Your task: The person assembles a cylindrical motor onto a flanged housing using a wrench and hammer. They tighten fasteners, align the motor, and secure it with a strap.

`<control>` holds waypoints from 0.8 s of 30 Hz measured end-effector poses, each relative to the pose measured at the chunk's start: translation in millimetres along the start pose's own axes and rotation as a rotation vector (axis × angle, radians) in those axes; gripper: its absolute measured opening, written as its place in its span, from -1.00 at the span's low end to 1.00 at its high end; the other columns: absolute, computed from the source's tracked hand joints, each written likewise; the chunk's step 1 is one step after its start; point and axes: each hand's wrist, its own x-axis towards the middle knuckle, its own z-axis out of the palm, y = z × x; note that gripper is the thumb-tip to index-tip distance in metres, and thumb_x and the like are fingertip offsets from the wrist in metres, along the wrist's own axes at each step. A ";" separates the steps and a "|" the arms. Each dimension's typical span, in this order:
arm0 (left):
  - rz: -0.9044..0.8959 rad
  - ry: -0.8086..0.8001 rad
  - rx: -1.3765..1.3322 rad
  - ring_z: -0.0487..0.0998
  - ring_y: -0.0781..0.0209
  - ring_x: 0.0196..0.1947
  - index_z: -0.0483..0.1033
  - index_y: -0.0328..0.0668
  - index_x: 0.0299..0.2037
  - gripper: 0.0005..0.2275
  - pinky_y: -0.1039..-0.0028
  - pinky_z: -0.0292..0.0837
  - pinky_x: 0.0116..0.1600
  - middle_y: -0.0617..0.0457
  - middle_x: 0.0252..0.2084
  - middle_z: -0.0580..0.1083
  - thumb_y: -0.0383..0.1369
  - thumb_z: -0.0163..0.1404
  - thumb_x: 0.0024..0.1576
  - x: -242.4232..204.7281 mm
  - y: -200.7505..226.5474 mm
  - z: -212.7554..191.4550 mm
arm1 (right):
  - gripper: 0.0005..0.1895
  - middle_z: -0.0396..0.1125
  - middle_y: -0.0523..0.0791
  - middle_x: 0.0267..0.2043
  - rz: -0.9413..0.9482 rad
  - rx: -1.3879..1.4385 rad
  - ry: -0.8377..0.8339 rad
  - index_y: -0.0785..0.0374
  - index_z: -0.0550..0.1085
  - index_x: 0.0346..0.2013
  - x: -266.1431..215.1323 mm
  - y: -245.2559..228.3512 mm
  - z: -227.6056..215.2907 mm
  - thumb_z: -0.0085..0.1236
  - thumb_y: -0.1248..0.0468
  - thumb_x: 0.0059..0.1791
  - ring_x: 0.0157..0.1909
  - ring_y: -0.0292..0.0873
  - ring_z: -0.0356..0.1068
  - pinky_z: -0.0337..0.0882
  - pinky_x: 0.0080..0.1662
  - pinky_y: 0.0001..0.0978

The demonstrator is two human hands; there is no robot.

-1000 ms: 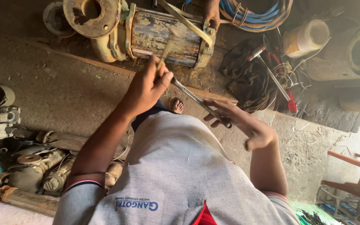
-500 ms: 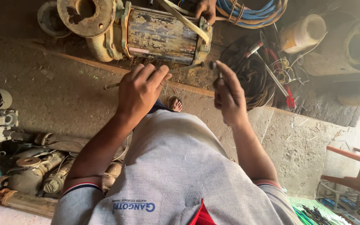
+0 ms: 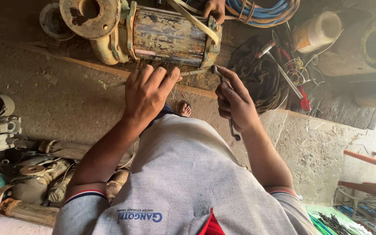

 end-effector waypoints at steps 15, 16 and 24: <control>-0.063 -0.125 -0.269 0.47 0.34 -0.49 0.67 -0.10 0.00 -0.80 0.53 0.41 -0.47 0.13 -0.39 0.55 -0.31 0.19 0.20 -3.8 13.1 17.3 | -0.88 0.39 -0.17 -0.21 -0.508 -0.259 0.240 0.34 0.42 -0.01 12.5 44.0 -9.4 0.10 0.35 0.20 -0.44 -0.45 0.22 0.23 -0.44 -0.59; -0.071 -0.115 -0.285 0.48 0.34 -0.49 0.67 -0.11 -0.02 -0.80 0.52 0.42 -0.46 0.13 -0.39 0.55 -0.29 0.20 0.20 -2.0 14.5 18.8 | -0.89 0.37 -0.18 -0.28 -0.526 -0.265 0.260 0.35 0.43 -0.02 13.9 46.0 -11.7 0.13 0.36 0.20 -0.44 -0.44 0.23 0.24 -0.44 -0.59; -0.080 -0.106 -0.389 0.58 0.29 -0.33 0.55 -0.11 0.07 -0.76 0.50 0.51 -0.24 0.09 -0.26 0.58 -0.27 0.19 0.27 9.6 26.6 25.7 | -0.93 0.46 -0.13 -0.15 -0.677 -0.045 0.242 0.24 0.41 -0.11 22.4 60.3 -29.9 0.14 0.33 0.18 -0.47 -0.49 0.13 0.10 -0.47 -0.63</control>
